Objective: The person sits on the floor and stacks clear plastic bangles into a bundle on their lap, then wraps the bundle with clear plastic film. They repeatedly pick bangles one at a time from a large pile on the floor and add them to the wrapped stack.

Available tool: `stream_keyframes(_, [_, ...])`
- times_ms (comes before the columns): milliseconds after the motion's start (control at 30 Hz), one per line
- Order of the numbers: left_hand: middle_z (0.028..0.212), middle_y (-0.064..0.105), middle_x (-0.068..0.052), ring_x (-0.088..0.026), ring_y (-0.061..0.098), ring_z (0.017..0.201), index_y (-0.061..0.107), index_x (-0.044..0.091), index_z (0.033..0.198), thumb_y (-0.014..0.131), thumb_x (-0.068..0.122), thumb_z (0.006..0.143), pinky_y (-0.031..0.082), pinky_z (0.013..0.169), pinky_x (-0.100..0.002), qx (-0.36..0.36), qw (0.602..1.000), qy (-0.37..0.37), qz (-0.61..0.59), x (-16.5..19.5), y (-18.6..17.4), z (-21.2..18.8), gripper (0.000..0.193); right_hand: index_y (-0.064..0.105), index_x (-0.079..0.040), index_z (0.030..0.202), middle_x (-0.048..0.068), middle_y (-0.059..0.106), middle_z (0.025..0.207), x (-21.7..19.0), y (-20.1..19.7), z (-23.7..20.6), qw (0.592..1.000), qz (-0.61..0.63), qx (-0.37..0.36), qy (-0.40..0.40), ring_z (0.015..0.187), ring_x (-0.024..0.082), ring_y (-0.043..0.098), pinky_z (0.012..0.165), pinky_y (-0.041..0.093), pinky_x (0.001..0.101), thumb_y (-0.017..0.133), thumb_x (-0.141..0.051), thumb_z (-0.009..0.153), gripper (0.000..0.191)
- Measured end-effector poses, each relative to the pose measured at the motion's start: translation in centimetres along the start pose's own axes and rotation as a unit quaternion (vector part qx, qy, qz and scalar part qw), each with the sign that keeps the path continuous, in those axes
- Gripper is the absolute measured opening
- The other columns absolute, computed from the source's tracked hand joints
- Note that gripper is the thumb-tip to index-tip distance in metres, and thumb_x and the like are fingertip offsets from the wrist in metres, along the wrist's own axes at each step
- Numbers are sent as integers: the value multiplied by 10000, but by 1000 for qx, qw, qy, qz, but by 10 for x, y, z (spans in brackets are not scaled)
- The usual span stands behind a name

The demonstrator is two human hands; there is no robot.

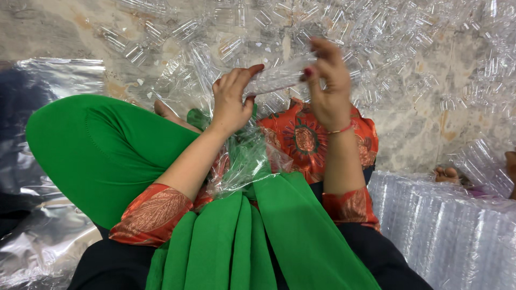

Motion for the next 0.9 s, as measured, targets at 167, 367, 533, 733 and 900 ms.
stream_keyframes(167, [1311,613,-51,-291,556,1255,571,202,1420,709,-23,777,334,1097,-462,66,996,-46,-31,-7,-5,1,695,628,-88,1327,93,553,1482,48,13,2,948,284,79,119,1319,196,574,1121,479,365,469,-340,1106,371])
stream_keyframes(367, [1308,623,-42,-285,557,1254,573,203,1423,704,-19,775,356,1092,-434,93,993,-70,-28,-11,-4,-1,697,606,-58,1345,118,701,1157,150,72,-8,963,-28,68,258,1096,233,682,941,537,355,661,-238,918,467])
stream_keyframes(533, [1313,629,-40,-281,563,1243,576,206,1416,701,-21,770,352,1082,-434,97,993,-64,-22,-13,-2,-1,696,692,-45,1110,131,699,1105,160,120,-15,916,-215,-174,290,1057,305,656,1033,285,657,861,-351,893,412])
stream_keyframes(733, [1244,610,-47,-281,558,1196,582,222,1418,697,-26,765,330,1089,-457,76,995,-68,-15,-13,-1,0,708,620,-31,1275,134,686,1137,127,34,-7,841,367,331,220,996,243,685,904,593,434,544,-228,1086,283])
stream_keyframes(900, [1252,613,-49,-286,550,1207,606,225,1394,664,-52,730,316,1099,-482,52,998,-7,19,-6,-1,3,722,600,-92,1289,74,581,1416,41,1,-2,970,175,165,45,1228,193,612,1044,534,357,493,-165,1155,186])
Point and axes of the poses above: each hand's wrist, its own z-axis towards the middle knuckle, its own y-axis out of the palm, x = y × z, the point moved 5 cm from there along z, towards the middle knuckle
